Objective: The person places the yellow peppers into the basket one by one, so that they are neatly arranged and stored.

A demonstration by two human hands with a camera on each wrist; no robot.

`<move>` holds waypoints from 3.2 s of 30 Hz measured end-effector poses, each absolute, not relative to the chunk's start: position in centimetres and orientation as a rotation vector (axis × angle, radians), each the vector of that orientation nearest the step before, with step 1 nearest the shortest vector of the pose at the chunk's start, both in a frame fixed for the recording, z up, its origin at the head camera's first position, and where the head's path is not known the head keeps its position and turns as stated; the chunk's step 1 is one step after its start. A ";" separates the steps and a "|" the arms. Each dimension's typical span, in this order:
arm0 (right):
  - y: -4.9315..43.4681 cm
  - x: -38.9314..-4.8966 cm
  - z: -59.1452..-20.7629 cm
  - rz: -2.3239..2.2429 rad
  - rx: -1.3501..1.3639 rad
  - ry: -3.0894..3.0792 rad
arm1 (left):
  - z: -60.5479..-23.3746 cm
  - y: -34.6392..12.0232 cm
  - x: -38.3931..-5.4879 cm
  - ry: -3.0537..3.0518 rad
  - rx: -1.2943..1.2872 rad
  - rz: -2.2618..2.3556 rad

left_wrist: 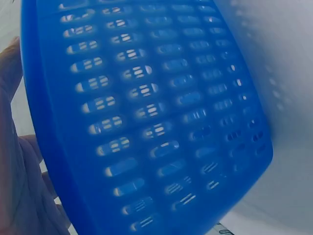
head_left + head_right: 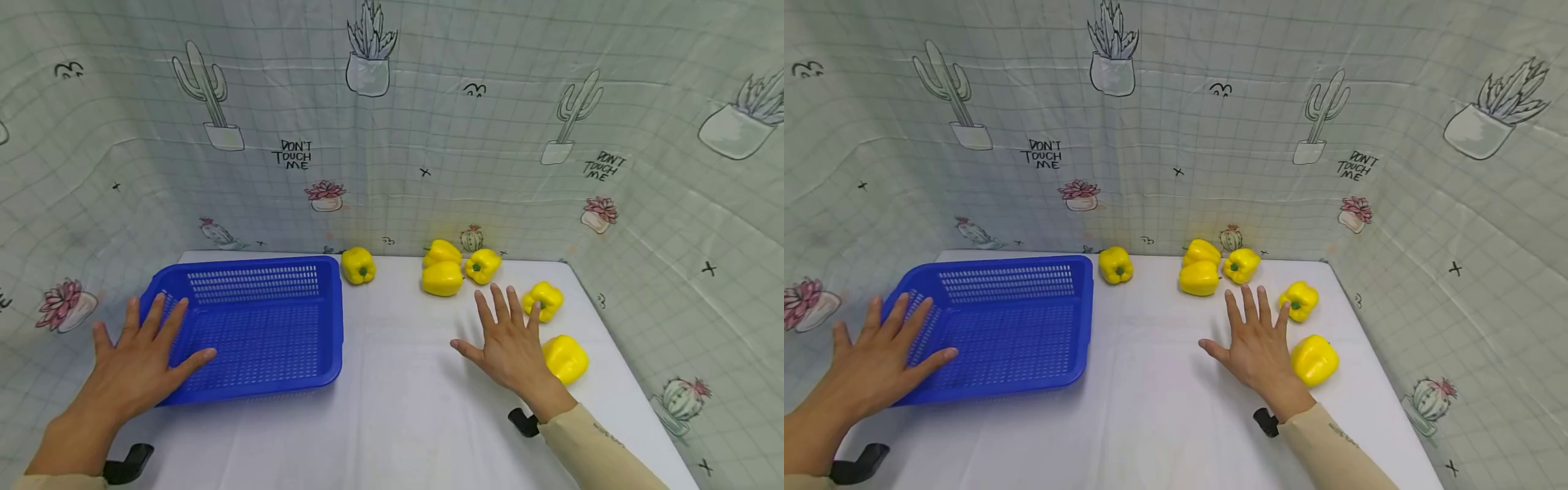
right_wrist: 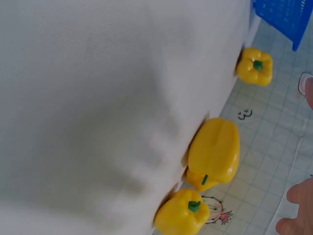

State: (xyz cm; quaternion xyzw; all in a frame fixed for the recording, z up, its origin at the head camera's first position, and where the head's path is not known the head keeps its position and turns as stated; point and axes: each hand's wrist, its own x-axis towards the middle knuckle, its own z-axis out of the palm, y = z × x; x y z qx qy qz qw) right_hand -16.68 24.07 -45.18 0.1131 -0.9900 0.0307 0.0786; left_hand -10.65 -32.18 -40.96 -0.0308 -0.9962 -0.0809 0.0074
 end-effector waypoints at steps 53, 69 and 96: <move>15.4 -9.6 -44.2 0.525 0.533 -3.131 | -44.0 -23.4 -8.6 -3.111 -0.213 -0.623; 19.5 -9.7 -44.5 0.530 0.422 -3.134 | -43.3 -19.2 -9.3 -3.102 -0.272 -0.615; 17.4 -10.3 -44.0 0.399 0.499 -3.142 | -42.2 -23.2 -10.0 -3.156 -0.447 -0.449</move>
